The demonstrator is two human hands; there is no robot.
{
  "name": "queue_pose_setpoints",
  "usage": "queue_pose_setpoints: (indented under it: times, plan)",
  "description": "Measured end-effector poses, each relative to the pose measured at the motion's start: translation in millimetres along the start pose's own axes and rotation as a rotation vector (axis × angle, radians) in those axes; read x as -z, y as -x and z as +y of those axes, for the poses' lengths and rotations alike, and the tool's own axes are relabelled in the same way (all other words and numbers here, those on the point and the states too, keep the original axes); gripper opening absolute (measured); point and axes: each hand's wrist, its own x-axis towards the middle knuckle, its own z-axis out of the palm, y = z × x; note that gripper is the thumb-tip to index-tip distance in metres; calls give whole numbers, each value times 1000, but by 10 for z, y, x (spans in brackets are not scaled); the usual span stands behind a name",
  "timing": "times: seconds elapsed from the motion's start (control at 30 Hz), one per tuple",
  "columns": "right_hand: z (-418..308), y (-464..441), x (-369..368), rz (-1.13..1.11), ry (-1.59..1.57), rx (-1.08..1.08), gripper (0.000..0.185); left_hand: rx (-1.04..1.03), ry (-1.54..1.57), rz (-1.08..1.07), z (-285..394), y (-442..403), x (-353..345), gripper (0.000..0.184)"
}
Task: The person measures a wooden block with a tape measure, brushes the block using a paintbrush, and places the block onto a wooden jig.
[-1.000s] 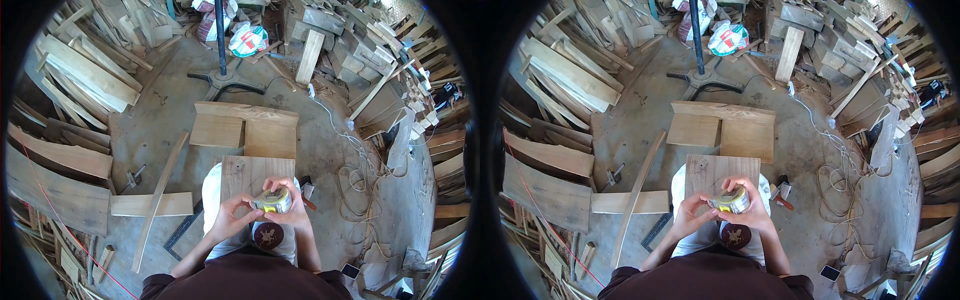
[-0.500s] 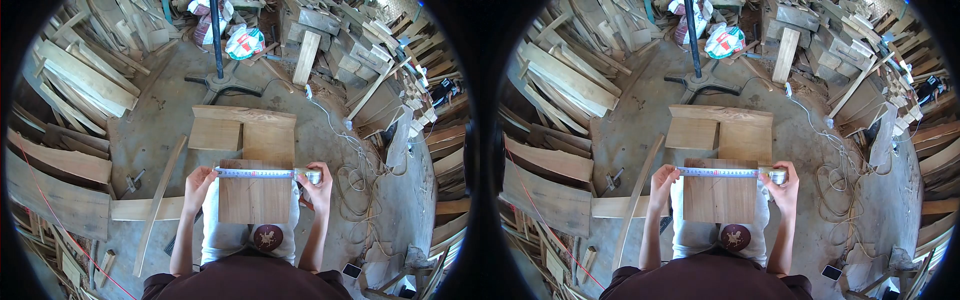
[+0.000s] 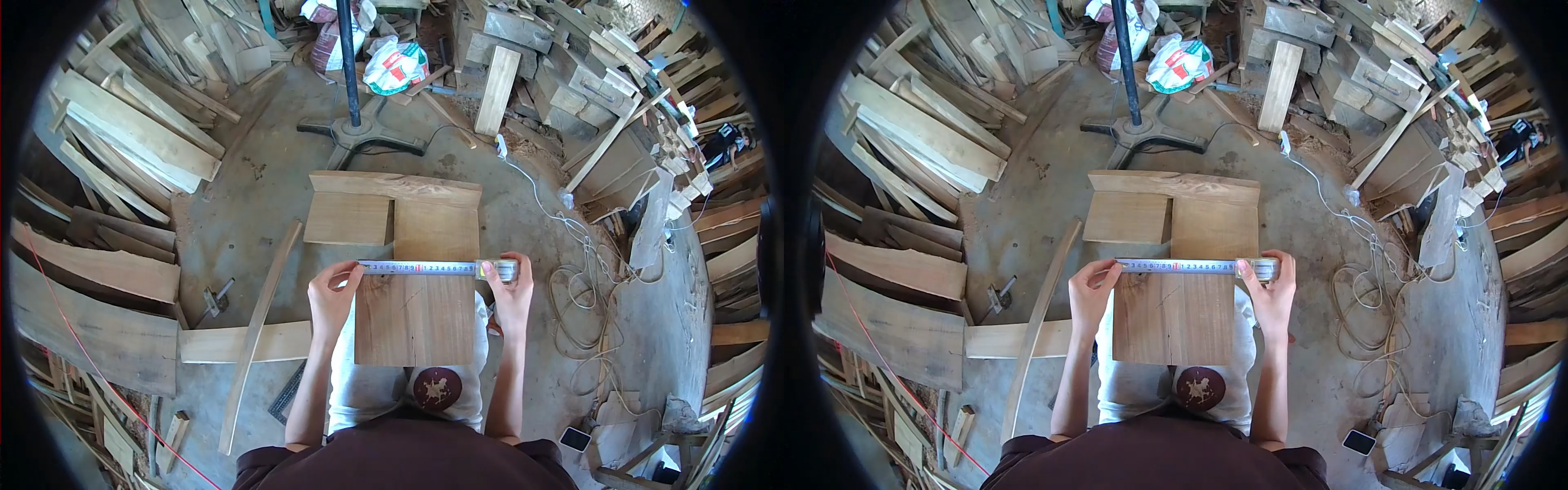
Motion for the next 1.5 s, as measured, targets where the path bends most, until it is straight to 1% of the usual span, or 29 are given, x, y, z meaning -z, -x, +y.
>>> queue_pose_setpoints:
  times: [0.07, 0.13, 0.23, 0.33, 0.43, 0.53, 0.63, 1.03, 1.23, 1.43, 1.5]
  plan:
    - [14, -9, -20, -2, 23, 10, 47, -37, 6, 44, -21, 44, -53, 25]
    - [12, -25, -31, -13, 19, -2, 48, -45, -55, 85, 26, 69, -100, 22]
    - [-210, -2, -68, -28, -15, -28, 48, -96, -167, 129, 67, 111, -130, 20]
    - [-210, 2, -87, 16, 222, 142, 53, -139, -200, 166, 86, 141, -165, 19]
    - [-322, 13, -89, 70, 504, 401, 56, -179, -198, 207, 83, 176, -205, 19]
    - [-267, 3, -138, 119, 493, 351, 55, -198, -212, 223, 90, 193, -219, 20]
    - [-226, -23, -150, 141, 499, 386, 49, -189, -199, 235, 123, 190, -220, 19]
    - [38, -138, -71, 70, 561, 472, 44, -235, -249, 249, 58, 185, -219, 20]
    - [-179, -106, -87, 30, 504, 420, 46, -217, -238, 244, 115, 197, -206, 20]
    - [-271, -88, 74, -157, 314, 197, 37, -252, -233, 266, 124, 208, -219, 17]
    - [-251, -103, 110, -202, 292, 224, 35, -252, -232, 270, 131, 214, -219, 17]
